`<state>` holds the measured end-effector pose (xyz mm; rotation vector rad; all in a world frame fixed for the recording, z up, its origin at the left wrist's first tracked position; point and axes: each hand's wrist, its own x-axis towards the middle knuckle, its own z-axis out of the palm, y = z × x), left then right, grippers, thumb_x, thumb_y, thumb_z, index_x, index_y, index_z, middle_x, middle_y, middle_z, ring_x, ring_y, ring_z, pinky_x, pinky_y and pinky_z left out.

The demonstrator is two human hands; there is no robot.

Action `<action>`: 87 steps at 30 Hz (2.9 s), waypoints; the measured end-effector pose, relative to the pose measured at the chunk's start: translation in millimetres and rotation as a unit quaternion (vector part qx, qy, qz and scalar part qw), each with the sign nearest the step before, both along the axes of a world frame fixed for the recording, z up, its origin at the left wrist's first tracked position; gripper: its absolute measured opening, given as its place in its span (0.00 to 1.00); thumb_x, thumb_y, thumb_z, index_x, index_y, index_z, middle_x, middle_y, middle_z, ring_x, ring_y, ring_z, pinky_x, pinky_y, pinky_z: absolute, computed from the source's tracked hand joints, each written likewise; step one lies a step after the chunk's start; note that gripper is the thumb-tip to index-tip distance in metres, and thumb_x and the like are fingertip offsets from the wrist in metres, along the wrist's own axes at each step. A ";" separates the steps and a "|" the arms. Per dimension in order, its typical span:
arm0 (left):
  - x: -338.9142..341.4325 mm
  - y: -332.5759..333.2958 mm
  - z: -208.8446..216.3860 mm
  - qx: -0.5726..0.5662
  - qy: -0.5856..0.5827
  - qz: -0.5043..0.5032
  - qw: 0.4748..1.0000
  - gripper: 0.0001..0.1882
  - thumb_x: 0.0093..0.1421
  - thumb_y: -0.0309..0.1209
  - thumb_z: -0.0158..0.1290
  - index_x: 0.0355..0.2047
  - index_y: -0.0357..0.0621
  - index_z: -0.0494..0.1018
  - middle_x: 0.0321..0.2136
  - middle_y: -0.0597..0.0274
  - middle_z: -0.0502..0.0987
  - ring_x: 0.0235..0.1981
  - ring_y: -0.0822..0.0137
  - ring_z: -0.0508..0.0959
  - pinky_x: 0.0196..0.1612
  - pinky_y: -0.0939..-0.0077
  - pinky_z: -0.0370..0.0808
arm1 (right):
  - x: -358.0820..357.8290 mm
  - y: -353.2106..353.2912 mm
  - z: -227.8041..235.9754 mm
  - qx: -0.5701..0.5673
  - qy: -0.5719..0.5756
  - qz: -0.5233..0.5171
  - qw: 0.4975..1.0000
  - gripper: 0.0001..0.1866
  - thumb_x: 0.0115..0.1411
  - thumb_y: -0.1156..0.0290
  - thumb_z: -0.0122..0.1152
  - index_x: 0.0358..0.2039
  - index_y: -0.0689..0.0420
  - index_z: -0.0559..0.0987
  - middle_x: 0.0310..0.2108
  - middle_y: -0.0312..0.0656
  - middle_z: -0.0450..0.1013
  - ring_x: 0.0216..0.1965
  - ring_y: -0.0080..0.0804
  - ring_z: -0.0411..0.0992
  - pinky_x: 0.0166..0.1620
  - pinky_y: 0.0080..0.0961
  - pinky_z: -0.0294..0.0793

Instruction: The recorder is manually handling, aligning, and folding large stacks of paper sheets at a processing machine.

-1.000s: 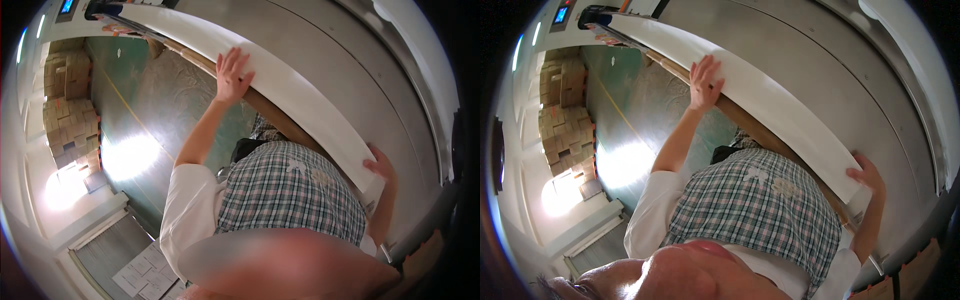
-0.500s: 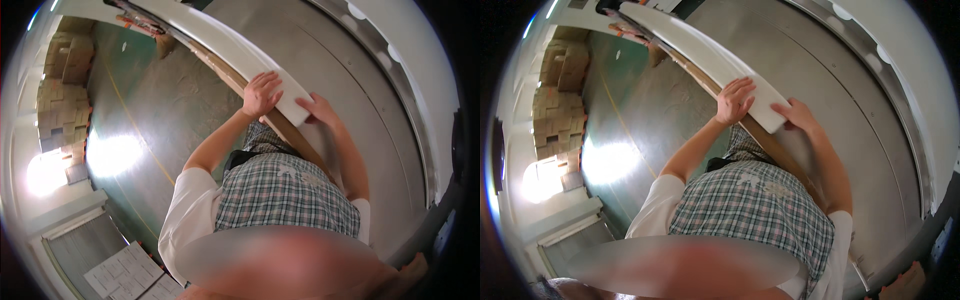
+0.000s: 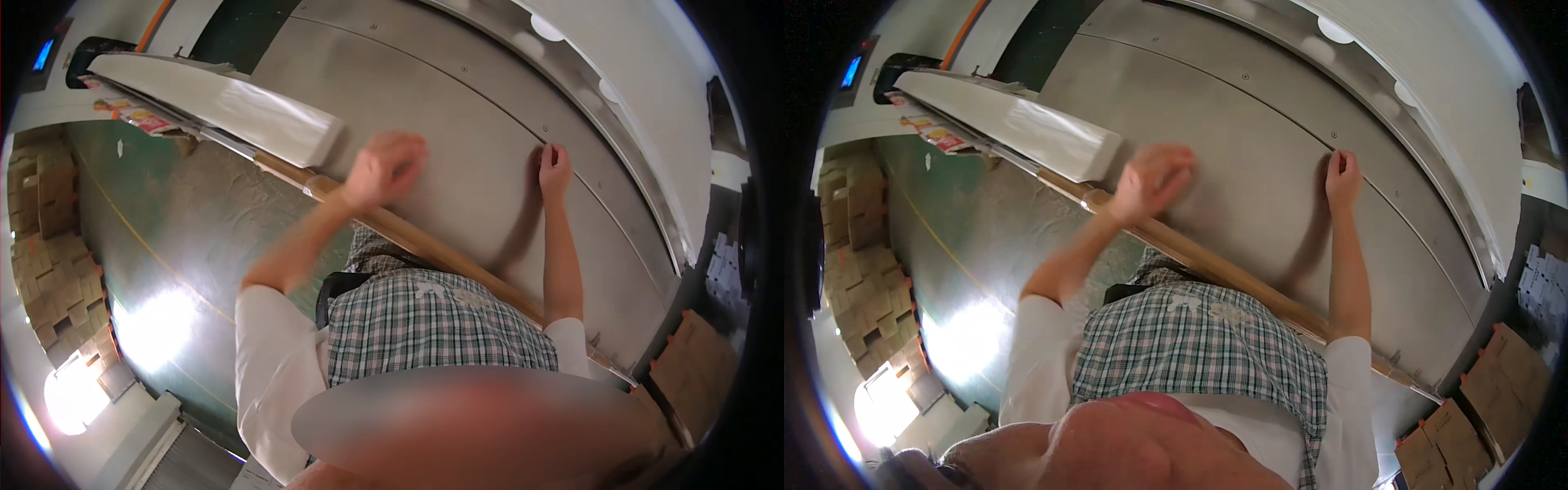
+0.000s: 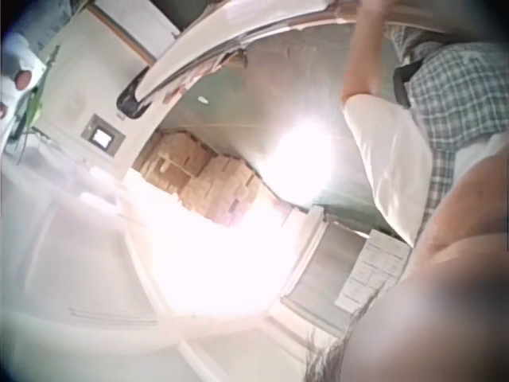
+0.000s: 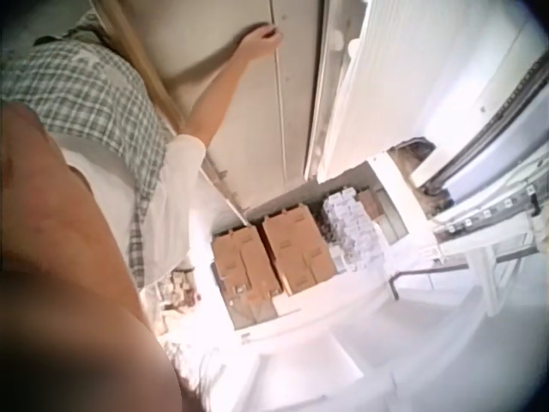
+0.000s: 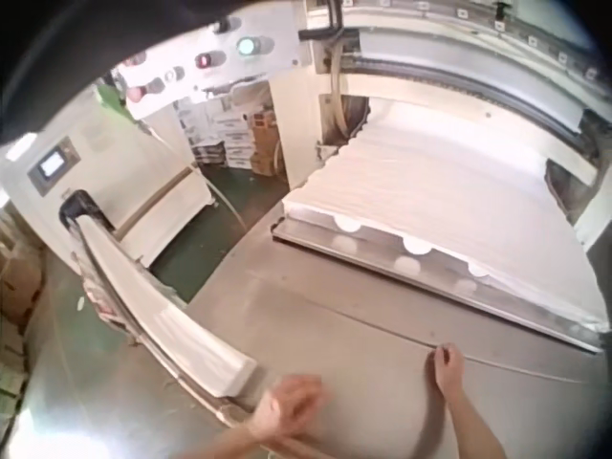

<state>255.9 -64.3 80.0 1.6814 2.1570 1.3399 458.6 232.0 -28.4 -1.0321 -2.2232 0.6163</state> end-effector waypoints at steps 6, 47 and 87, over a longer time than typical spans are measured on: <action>-164.5 69.5 -30.9 -0.165 -0.020 0.105 0.980 0.13 0.53 0.37 0.51 0.39 0.49 0.72 0.31 0.57 0.76 0.33 0.57 0.76 0.33 0.68 0.73 | -9.2 -6.2 -5.6 0.080 -0.046 -0.052 0.994 0.08 0.56 0.66 0.52 0.28 0.57 0.73 0.24 0.45 0.71 0.25 0.41 0.70 0.29 0.31 0.69; -459.5 281.6 -105.9 0.055 -0.449 0.060 0.890 0.16 0.58 0.37 0.44 0.42 0.40 0.70 0.30 0.63 0.72 0.32 0.68 0.70 0.38 0.72 0.67 | -33.7 -19.3 6.3 0.104 -0.162 -0.089 0.977 0.04 0.56 0.71 0.52 0.27 0.58 0.70 0.21 0.42 0.67 0.19 0.36 0.66 0.23 0.28 0.65; -238.4 311.0 -19.5 -0.395 0.288 -0.017 0.872 0.51 0.31 0.49 0.63 0.57 0.54 0.54 0.55 0.55 0.60 0.57 0.52 0.58 0.56 0.37 0.46 | -195.6 214.6 81.4 -0.063 -0.362 0.084 0.926 0.33 0.55 0.37 0.36 0.45 0.53 0.70 0.43 0.43 0.70 0.48 0.43 0.66 0.49 0.49 0.59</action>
